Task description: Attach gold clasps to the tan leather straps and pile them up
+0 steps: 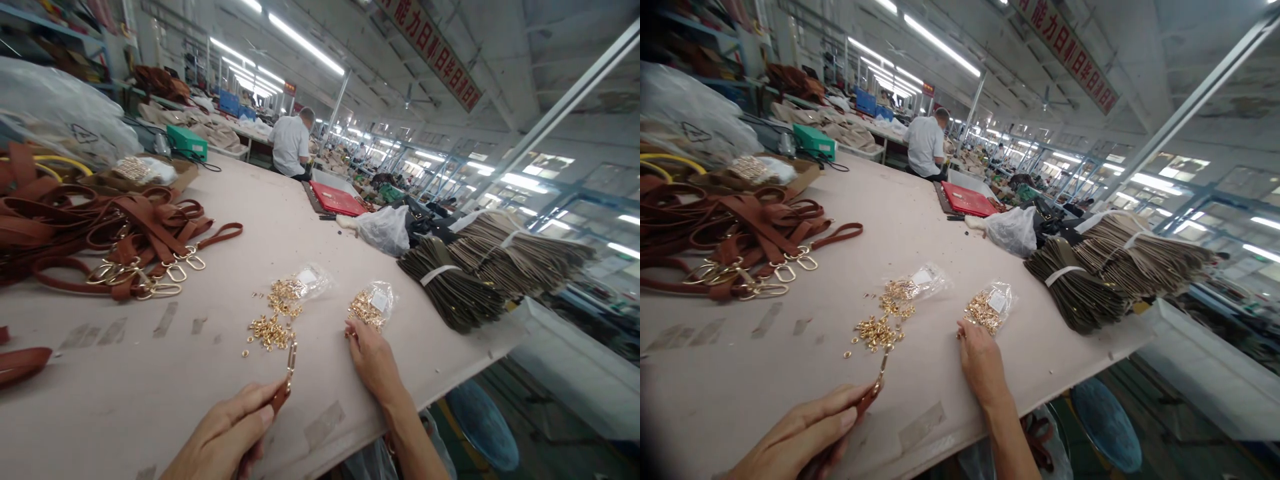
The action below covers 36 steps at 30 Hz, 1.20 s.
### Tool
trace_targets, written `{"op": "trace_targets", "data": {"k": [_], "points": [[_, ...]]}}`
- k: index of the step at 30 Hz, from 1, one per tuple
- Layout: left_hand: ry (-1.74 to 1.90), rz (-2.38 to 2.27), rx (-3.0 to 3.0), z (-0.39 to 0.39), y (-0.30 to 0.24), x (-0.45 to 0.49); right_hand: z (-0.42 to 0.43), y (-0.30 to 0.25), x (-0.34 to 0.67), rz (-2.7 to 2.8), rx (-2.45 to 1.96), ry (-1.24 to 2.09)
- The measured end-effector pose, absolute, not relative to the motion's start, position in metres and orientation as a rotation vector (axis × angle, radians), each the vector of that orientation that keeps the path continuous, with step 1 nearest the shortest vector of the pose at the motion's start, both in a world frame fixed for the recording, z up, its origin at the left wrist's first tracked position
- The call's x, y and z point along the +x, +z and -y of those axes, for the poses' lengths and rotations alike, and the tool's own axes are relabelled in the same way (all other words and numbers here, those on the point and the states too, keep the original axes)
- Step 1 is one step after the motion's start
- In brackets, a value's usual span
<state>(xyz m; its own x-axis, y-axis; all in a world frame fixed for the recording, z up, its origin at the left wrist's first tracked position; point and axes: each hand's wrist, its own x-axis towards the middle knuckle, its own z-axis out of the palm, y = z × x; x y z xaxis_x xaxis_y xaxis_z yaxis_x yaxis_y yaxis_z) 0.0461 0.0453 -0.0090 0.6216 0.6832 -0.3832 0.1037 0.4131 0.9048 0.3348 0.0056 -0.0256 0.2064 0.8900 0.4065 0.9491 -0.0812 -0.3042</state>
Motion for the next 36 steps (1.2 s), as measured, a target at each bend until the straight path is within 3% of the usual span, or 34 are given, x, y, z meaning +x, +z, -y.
{"op": "trace_targets", "data": {"k": [9, 19, 36], "points": [[0.441, -0.621, 0.856, -0.044, -0.026, 0.049, 0.022, -0.040, 0.309, 1.688, -2.025, -0.230], [0.488, -0.671, 0.859, -0.039, -0.014, 0.039, 0.047, -0.033, 0.307, 1.420, -2.090, -0.127], [0.507, -0.793, 1.036, -0.028, -0.004, 0.043, 0.025, -0.022, 0.306, 1.478, -2.147, 0.100]]}}
